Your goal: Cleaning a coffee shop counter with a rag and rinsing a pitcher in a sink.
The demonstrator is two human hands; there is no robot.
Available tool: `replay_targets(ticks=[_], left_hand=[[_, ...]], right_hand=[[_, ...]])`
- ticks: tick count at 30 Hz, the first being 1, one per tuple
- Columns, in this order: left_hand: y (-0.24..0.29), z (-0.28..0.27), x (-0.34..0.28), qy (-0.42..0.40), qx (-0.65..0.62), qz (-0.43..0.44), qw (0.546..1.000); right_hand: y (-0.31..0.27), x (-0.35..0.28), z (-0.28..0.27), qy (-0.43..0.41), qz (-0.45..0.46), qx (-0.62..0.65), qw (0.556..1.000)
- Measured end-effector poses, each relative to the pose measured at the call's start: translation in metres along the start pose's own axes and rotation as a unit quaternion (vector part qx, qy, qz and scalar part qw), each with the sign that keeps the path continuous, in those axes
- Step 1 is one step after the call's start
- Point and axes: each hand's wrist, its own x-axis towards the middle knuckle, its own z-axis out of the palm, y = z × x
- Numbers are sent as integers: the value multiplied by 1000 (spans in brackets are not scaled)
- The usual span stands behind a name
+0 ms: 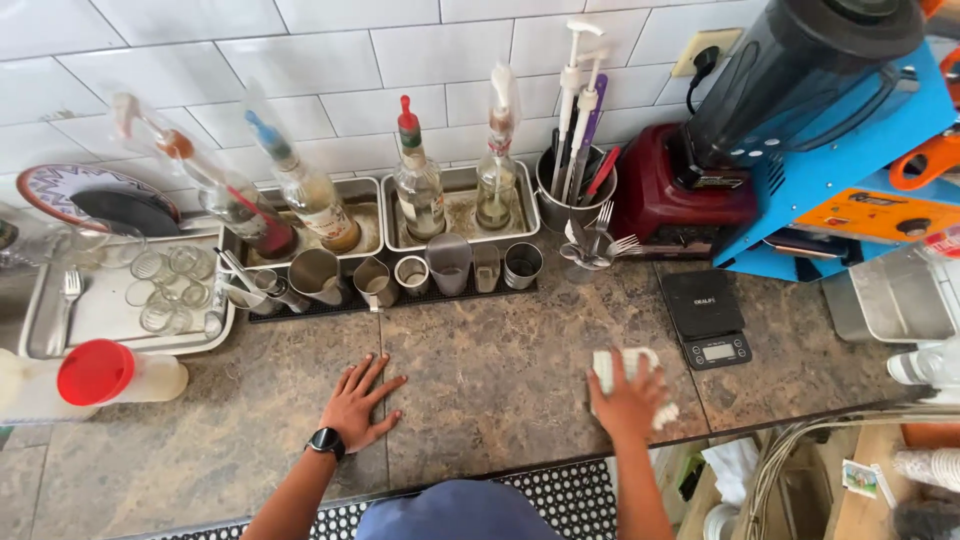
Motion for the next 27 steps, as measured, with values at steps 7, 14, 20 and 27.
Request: replay_targets(ticks=[7, 14, 20, 27], left_hand=[[-7, 19, -6, 2, -12, -3, 1000], [-32, 41, -50, 118, -52, -64, 990], [-72, 69, -95, 147, 92, -146, 974], [-73, 69, -95, 12, 86, -177, 980]], right_hand=[[-100, -56, 1, -17, -182, -14, 983], [-48, -74, -11, -138, -120, -104, 978], [-56, -57, 21, -64, 142, 19, 988], [-201, -119, -6, -154, 31, -69, 985]])
